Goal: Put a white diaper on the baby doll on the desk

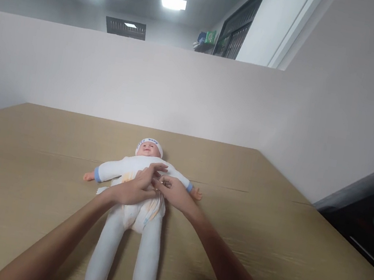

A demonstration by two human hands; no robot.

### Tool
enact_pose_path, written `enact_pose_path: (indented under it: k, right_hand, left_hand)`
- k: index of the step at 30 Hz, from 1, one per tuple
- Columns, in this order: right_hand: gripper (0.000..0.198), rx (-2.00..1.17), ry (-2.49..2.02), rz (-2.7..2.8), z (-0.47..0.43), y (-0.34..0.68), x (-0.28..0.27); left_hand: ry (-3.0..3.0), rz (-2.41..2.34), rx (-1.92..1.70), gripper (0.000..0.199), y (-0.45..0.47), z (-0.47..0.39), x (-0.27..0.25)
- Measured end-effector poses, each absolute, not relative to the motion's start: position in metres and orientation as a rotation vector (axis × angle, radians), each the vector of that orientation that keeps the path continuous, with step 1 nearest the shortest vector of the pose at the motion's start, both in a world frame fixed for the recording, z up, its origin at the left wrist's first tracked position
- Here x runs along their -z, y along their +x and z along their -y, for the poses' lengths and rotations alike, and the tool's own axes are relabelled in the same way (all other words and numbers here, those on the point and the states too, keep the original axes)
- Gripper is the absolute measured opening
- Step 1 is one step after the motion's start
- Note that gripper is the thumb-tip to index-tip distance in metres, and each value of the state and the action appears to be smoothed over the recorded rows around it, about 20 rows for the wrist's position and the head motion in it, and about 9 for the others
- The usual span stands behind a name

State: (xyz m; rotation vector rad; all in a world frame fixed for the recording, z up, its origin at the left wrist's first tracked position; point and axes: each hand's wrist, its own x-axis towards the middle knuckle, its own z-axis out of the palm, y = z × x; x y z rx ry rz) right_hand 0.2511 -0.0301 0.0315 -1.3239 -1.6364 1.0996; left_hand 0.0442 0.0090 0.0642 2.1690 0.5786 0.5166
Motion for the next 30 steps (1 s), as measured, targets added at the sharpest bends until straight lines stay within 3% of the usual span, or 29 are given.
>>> enact_pose_path:
  k: [7, 12, 17, 23, 30]
  right_hand:
    - [0.047, -0.918, -1.343, 1.64, 0.034, 0.24, -0.028]
    - [0.051, -1.104, -1.227, 1.499, 0.031, 0.244, -0.024]
    - [0.035, -1.021, -1.24, 1.445, 0.033, 0.242, -0.013]
    - [0.01, -0.322, -1.131, 1.516, 0.051, 0.225, 0.0]
    - [0.027, -0.013, -0.882, 1.767, 0.05, 0.239, 0.011]
  left_hand:
    - [2.176, -0.634, -0.485, 0.072, 0.044, -0.005, -0.069]
    - [2.12, -0.611, -0.554, 0.057, 0.045, -0.006, -0.064]
    - [2.067, -0.573, -0.578, 0.059, 0.045, -0.011, -0.06]
    - [1.929, -0.455, -0.561, 0.062, 0.041, -0.015, -0.066]
    - [1.864, -0.444, -0.545, 0.056, 0.039, -0.022, -0.059]
